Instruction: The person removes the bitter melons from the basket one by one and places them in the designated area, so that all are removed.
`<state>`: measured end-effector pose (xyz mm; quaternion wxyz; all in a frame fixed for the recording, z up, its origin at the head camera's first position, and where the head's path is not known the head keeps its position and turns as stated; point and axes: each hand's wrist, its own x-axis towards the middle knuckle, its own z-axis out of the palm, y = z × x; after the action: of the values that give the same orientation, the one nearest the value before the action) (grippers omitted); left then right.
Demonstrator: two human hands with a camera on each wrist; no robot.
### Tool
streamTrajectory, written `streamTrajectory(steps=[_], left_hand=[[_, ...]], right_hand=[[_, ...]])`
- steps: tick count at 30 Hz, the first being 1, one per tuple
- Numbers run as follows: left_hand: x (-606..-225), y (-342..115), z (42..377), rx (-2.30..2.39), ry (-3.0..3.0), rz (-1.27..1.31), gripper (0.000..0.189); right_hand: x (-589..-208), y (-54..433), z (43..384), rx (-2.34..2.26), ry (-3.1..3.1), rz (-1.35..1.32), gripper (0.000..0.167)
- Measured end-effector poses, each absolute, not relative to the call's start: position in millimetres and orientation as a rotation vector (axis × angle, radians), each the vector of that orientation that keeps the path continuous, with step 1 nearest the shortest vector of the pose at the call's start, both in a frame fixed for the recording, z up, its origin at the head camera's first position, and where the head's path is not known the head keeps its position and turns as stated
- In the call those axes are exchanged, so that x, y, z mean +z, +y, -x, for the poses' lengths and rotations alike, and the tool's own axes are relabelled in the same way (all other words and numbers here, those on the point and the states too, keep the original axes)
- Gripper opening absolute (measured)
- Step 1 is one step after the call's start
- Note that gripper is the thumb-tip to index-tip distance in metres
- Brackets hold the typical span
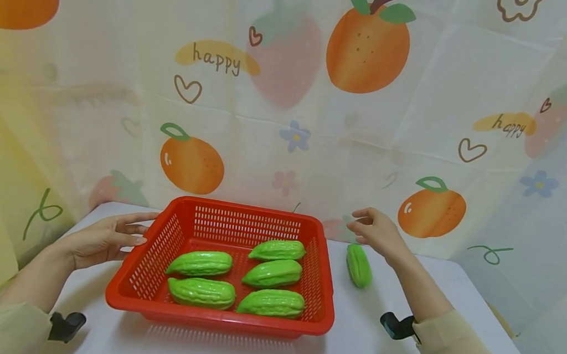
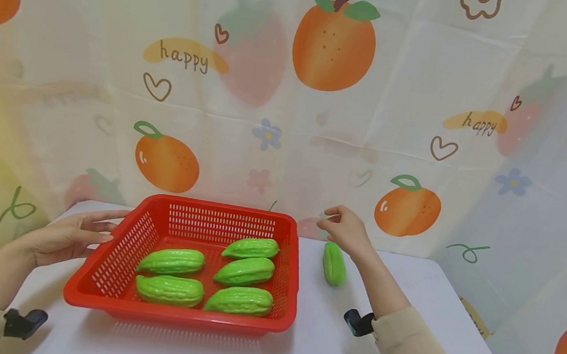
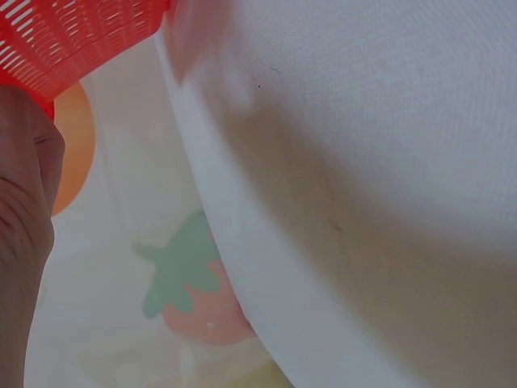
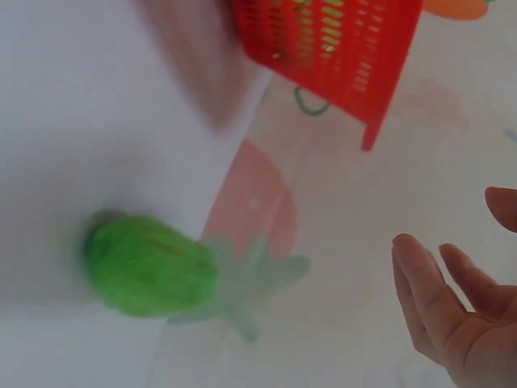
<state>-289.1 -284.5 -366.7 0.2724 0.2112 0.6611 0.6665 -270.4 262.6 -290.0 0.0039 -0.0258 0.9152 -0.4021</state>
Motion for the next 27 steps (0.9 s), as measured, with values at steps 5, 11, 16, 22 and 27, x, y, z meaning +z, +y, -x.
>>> streamTrajectory(steps=[5,11,16,22,27], left_hand=[[-367,-284,289,1.795,1.777,-0.575,0.046],[-366,-283,288,1.788,1.776,-0.581,0.047],[-366,-283,288,1.791,1.784,-0.576,0.047],[-367,-283,290,1.793,1.796,-0.564,0.046],[-368,-284,290,1.802,1.771,-0.569,0.047]], right_hand=[[-275,242,274,-1.217,2.910,0.151,0.050],[-257,215,277,-1.140,2.985,0.238,0.045],[-247,192,279,-1.116,3.005,0.313,0.044],[-242,164,281,-1.128,2.974,0.401,0.043],[-242,137,283,-1.168,2.916,0.466,0.041]])
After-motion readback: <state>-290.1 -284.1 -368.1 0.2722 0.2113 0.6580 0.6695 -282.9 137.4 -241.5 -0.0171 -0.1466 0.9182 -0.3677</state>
